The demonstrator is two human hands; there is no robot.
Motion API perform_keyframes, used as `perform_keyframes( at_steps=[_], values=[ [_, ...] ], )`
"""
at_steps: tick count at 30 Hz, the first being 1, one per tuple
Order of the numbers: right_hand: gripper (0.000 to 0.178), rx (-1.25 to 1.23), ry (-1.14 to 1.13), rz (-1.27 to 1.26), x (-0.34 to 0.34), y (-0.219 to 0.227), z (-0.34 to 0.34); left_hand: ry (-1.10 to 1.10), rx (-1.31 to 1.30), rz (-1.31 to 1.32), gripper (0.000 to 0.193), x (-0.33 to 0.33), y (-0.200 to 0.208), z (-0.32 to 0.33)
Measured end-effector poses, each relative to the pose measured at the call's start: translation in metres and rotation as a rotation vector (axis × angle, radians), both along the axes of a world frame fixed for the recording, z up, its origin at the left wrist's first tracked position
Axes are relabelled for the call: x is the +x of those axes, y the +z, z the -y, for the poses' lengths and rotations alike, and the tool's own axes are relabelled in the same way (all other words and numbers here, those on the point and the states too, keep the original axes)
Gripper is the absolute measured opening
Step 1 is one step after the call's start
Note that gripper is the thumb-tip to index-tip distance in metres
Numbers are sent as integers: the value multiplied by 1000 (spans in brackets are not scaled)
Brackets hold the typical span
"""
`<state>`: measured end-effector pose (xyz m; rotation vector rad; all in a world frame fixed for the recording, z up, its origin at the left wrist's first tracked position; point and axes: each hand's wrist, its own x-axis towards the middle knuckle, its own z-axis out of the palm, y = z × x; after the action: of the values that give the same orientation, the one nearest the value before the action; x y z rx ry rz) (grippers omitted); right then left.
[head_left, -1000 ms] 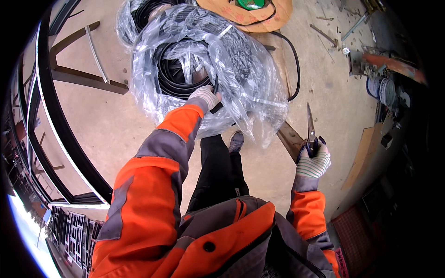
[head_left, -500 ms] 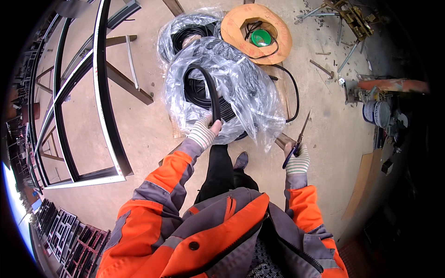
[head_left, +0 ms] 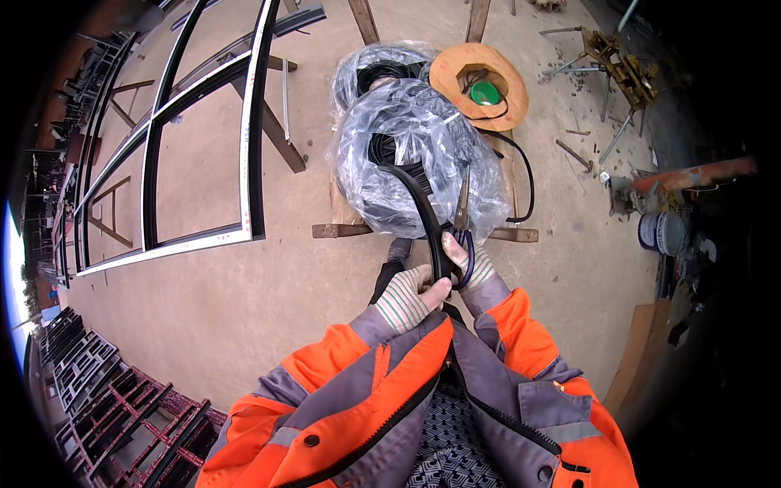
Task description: The person measures and cuts a black rubber seal strip using shears, then presses the strip into the groove of a white window frame. The person works on multiple sections of the frame, ensuring the seal fits snugly along the edges.
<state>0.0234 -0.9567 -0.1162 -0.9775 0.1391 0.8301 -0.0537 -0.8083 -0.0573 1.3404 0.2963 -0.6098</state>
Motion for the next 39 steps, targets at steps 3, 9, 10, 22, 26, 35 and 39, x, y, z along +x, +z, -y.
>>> perform_keyframes(
  at_steps=[3,9,10,22,26,35,39],
  values=[
    [39,-28,55,70,-13,8,4,-82,27,11,25,-12,27,-10],
    [27,-93,130,125,-27,63,4,-7,146,79,33,-20,54,-51],
    [28,-149,117,109,-30,61,5,28,361,301,27,-20,40,-62],
    [33,-195,434,308,-73,132,-132,-501,817,908,51,-39,30,-218],
    [35,-89,316,75,-82,112,-153,-418,899,833,45,-57,35,-248],
    [48,-563,-89,32,-109,4,-201,413,314,247,36,-88,31,-299],
    [50,-504,-195,-45,-113,-16,-216,595,2,218,30,-96,45,-308]
  ],
)
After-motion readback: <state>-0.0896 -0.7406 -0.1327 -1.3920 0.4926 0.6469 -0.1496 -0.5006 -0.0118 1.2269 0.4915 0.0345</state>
